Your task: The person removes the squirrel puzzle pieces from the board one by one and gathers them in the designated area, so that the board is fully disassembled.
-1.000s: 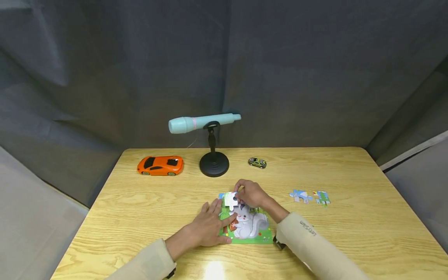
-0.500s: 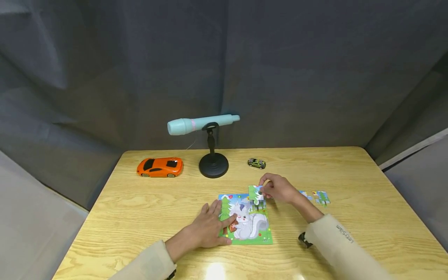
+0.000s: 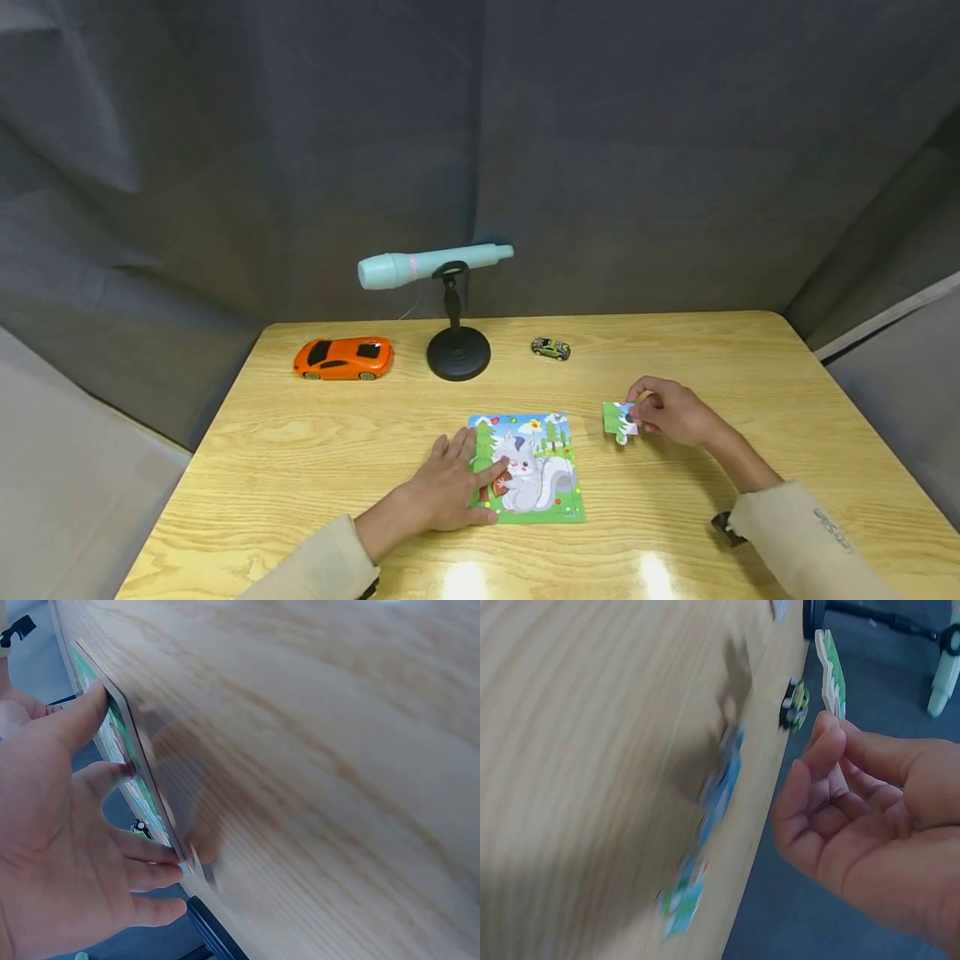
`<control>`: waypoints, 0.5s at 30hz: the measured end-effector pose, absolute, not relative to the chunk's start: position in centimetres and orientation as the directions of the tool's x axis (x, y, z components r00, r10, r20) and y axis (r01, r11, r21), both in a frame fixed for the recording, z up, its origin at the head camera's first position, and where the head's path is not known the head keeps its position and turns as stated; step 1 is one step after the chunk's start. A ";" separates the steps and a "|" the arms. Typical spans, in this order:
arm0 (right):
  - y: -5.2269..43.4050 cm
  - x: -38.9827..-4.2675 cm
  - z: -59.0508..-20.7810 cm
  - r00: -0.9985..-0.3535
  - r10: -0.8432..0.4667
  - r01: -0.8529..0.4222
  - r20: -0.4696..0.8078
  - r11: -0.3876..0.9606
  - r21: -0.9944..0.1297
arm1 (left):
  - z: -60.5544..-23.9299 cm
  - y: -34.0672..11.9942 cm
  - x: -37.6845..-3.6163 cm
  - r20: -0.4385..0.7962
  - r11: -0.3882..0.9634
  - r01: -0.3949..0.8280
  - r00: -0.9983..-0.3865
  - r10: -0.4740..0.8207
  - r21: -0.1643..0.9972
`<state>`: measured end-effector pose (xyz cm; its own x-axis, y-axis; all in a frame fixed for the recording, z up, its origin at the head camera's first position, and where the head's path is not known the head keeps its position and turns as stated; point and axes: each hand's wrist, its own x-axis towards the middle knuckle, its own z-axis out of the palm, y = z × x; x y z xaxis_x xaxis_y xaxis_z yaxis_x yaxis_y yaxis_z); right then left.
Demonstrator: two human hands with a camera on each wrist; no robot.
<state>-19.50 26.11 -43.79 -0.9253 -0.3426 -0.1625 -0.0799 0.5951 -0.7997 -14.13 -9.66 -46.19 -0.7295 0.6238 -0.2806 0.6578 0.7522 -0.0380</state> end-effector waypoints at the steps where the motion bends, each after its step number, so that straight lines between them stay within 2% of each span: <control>1: 26.7 -19.3 -43.9 -0.927 -0.339 -0.079 -0.164 0.601 -0.795 | -46.2 -9.6 -14.1 -0.282 0.752 0.658 -0.730 0.623 -0.040; 7: 30.3 -18.4 -44.3 -0.920 -0.350 -0.078 -0.174 0.602 -0.795 | -46.2 -9.6 -14.3 -0.286 0.750 0.660 -0.729 0.621 -0.054; 15: 34.4 -17.4 -45.0 -0.878 -0.443 -0.109 -0.179 0.551 -0.827 | -46.3 -9.7 -14.3 -0.285 0.749 0.661 -0.726 0.625 -0.041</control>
<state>-17.38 34.38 -44.98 -0.8783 -0.4432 -0.1794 -0.1090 0.5508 -0.8275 -14.32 -9.66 -46.33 -0.7265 0.6252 -0.2852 0.6609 0.7493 -0.0408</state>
